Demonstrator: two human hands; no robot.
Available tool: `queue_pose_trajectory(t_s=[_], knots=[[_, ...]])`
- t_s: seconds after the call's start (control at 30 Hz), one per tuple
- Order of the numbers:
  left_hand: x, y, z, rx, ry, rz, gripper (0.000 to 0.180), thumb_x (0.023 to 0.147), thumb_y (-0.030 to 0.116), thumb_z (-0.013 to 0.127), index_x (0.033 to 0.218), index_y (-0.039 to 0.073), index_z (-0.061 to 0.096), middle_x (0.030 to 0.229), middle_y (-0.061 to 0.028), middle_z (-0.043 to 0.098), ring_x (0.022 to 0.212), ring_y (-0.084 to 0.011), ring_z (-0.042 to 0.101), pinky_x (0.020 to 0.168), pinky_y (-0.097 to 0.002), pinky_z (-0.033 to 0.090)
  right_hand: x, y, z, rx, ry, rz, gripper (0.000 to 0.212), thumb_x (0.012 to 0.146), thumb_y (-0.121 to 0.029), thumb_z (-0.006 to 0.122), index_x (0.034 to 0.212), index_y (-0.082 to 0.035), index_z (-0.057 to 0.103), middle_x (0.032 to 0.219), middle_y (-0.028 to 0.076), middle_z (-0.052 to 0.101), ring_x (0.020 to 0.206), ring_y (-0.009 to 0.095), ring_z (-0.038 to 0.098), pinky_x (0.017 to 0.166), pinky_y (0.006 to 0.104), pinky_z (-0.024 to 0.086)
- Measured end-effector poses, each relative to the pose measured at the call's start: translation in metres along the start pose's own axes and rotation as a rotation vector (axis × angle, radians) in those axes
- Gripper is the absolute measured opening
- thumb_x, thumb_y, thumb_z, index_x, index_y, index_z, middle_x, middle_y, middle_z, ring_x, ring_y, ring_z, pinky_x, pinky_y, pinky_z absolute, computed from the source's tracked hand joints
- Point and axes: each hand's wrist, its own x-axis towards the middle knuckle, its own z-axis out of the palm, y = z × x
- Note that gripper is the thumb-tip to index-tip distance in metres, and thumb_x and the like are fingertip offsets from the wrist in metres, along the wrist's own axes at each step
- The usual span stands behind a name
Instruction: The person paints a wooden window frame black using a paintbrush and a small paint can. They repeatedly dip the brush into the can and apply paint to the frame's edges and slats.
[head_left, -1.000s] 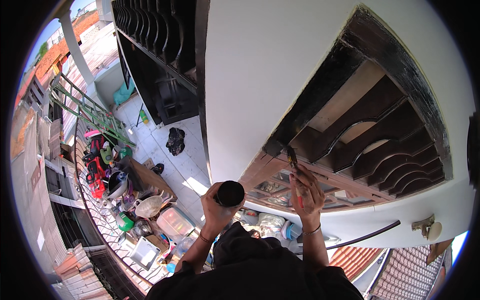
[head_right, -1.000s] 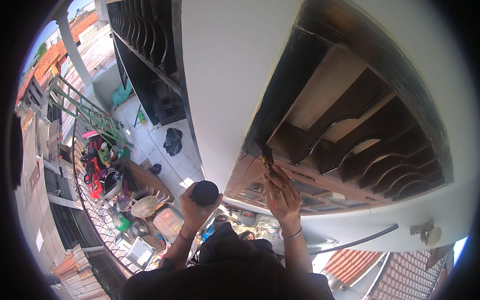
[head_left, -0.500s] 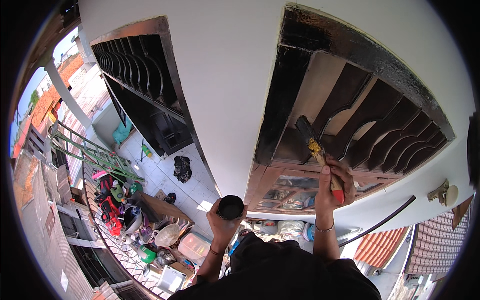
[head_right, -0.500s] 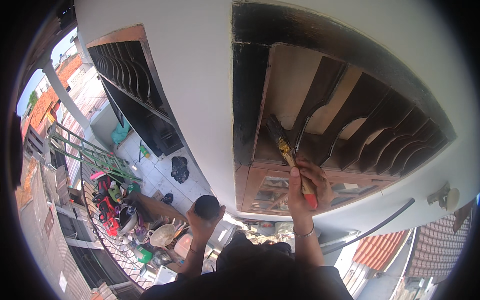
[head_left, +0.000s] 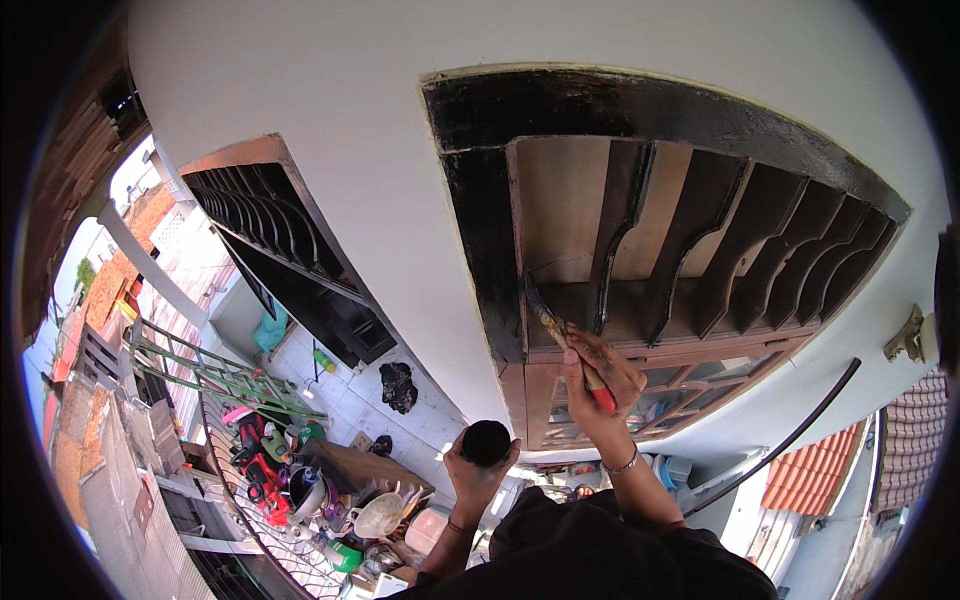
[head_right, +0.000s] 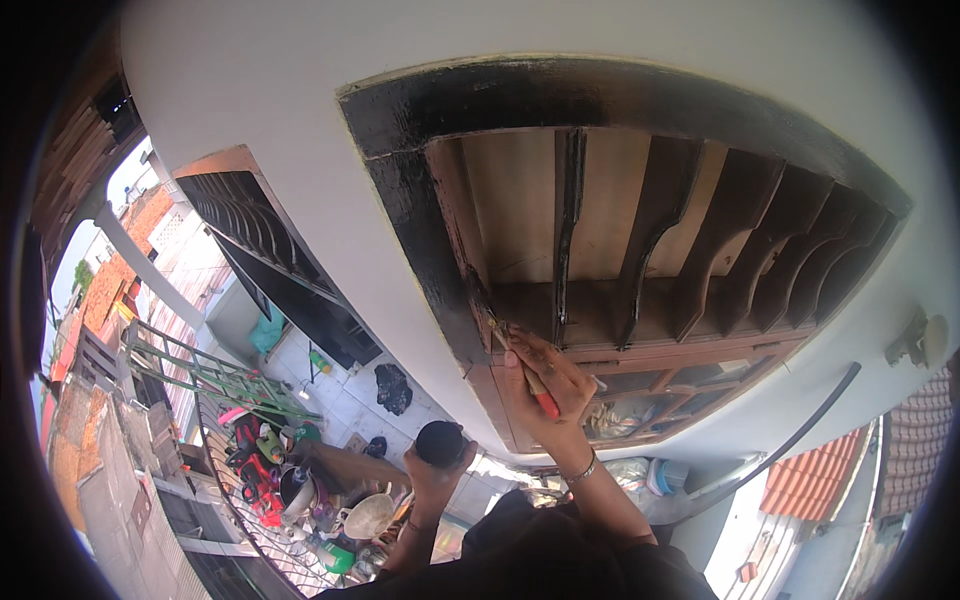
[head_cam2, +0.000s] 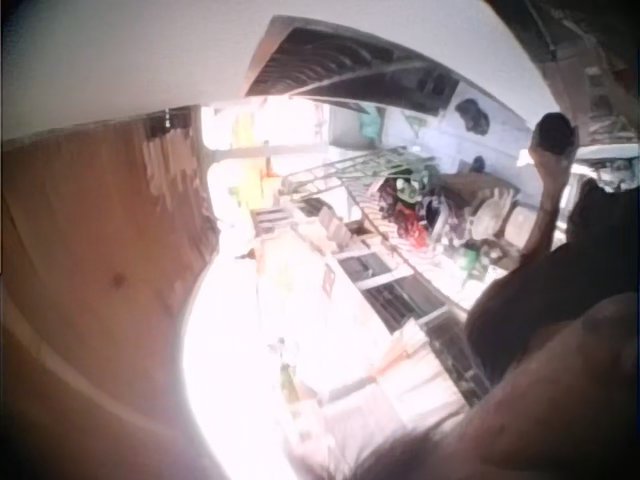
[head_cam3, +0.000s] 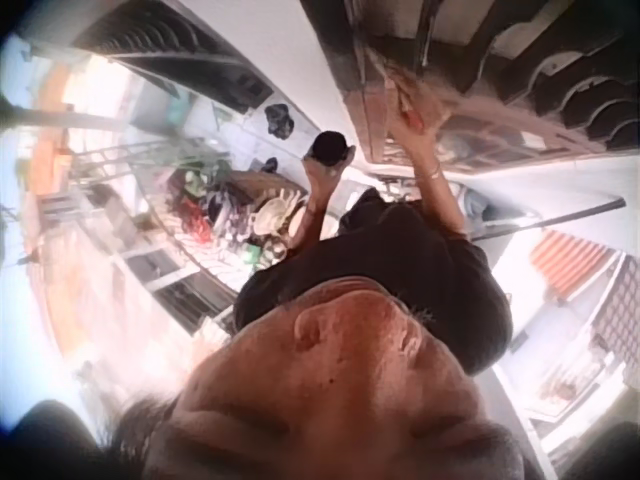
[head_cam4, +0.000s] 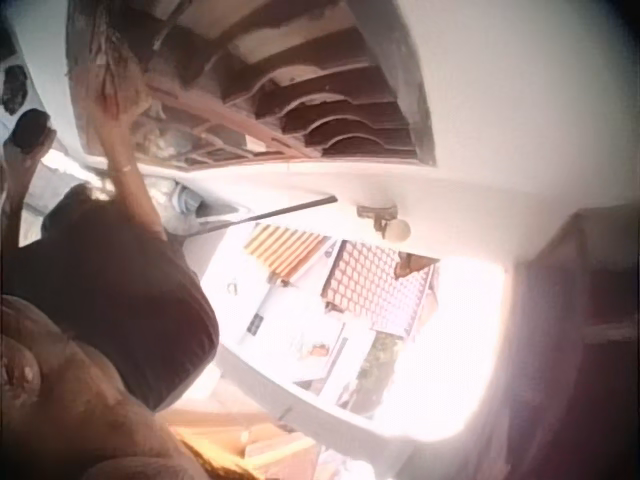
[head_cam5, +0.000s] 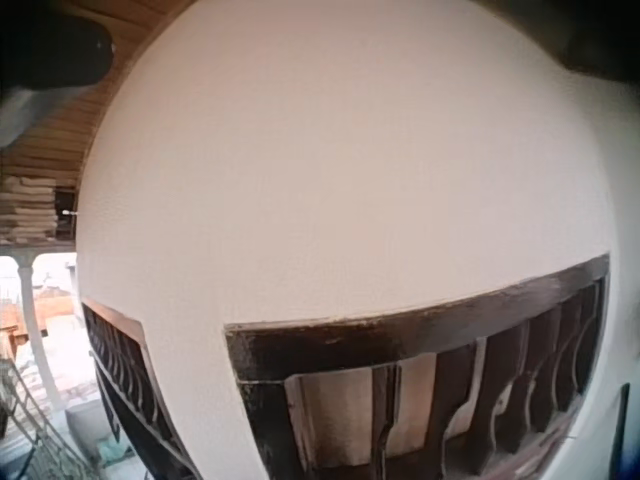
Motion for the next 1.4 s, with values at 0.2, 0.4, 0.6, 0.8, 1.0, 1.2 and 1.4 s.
queue_pose_trajectory(t_s=[0.2, 0.4, 0.6, 0.8, 1.0, 1.2, 1.4], knots=[[-0.019, 0.005, 0.006, 0.098, 0.047, -0.059, 0.034, 0.071, 0.020, 0.093, 0.086, -0.002, 0.072, 0.076, -0.0083, 0.075, 0.069, -0.0150, 0.072, 0.067, -0.0321, 0.058, 0.036, -0.024, 0.002, -0.134, 0.121, -0.175, 0.020, 0.088, 0.005, 0.071, 0.108, 0.004, 0.071, 0.117, 0.019, 0.072, 0.107, 0.034, 0.073, 0.090, 0.0370, 0.061], [-0.035, 0.008, 0.011, 0.095, 0.093, -0.204, 0.033, 0.071, 0.018, 0.094, 0.088, -0.002, 0.074, 0.080, -0.0078, 0.076, 0.073, -0.0126, 0.072, 0.069, -0.0307, 0.058, 0.005, -0.030, 0.054, -0.053, 0.047, -0.255, 0.025, 0.087, 0.007, 0.072, 0.112, 0.006, 0.067, 0.126, 0.020, 0.068, 0.122, 0.039, 0.065, 0.097, 0.0424, 0.059], [-0.043, 0.017, 0.005, 0.086, 0.187, -0.273, 0.035, 0.070, 0.017, 0.094, 0.091, -0.002, 0.075, 0.083, -0.0078, 0.077, 0.075, -0.0129, 0.072, 0.072, -0.0307, 0.058, -0.006, -0.034, 0.057, -0.049, -0.032, -0.280, 0.026, 0.087, 0.006, 0.073, 0.111, 0.005, 0.067, 0.126, 0.019, 0.069, 0.121, 0.038, 0.066, 0.091, 0.0359, 0.061], [-0.047, 0.012, 0.001, 0.086, 0.261, -0.300, 0.028, 0.075, 0.011, 0.087, 0.096, -0.002, 0.072, 0.080, -0.0019, 0.072, 0.068, -0.0103, 0.066, 0.064, -0.0277, 0.055, 0.003, -0.031, 0.009, 0.097, -0.090, -0.186, 0.022, 0.085, 0.004, 0.076, 0.106, 0.001, 0.071, 0.114, 0.019, 0.073, 0.111, 0.034, 0.072, 0.090, 0.0371, 0.061], [-0.045, 0.012, -0.001, 0.118, 0.363, -0.235, 0.034, 0.069, 0.023, 0.095, 0.085, -0.001, 0.076, 0.078, -0.0072, 0.076, 0.069, -0.0132, 0.072, 0.069, -0.0307, 0.057, 0.035, 0.023, -0.031, 0.458, -0.119, 0.076, 0.013, 0.083, -0.001, 0.081, 0.093, 0.002, 0.073, 0.098, 0.016, 0.075, 0.095, 0.027, 0.076, 0.086, 0.0368, 0.062], [-0.051, 0.034, 0.008, 0.163, 0.378, -0.296, 0.039, 0.068, 0.024, 0.095, 0.092, 0.000, 0.075, 0.084, -0.0076, 0.077, 0.075, -0.0138, 0.073, 0.072, -0.0317, 0.058, 0.070, 0.055, -0.020, 0.607, -0.204, 0.136, 0.013, 0.082, -0.002, 0.083, 0.086, 0.004, 0.072, 0.090, 0.016, 0.075, 0.088, 0.026, 0.075, 0.086, 0.0379, 0.061], [-0.061, 0.048, 0.013, 0.214, 0.376, -0.276, 0.038, 0.068, 0.024, 0.094, 0.090, 0.001, 0.074, 0.083, -0.0069, 0.077, 0.075, -0.0145, 0.072, 0.072, -0.0319, 0.058, 0.075, 0.047, -0.012, 0.561, -0.138, 0.196, 0.009, 0.089, 0.001, 0.076, 0.086, 0.006, 0.069, 0.094, 0.016, 0.073, 0.091, 0.023, 0.072, 0.090, 0.0375, 0.058]])
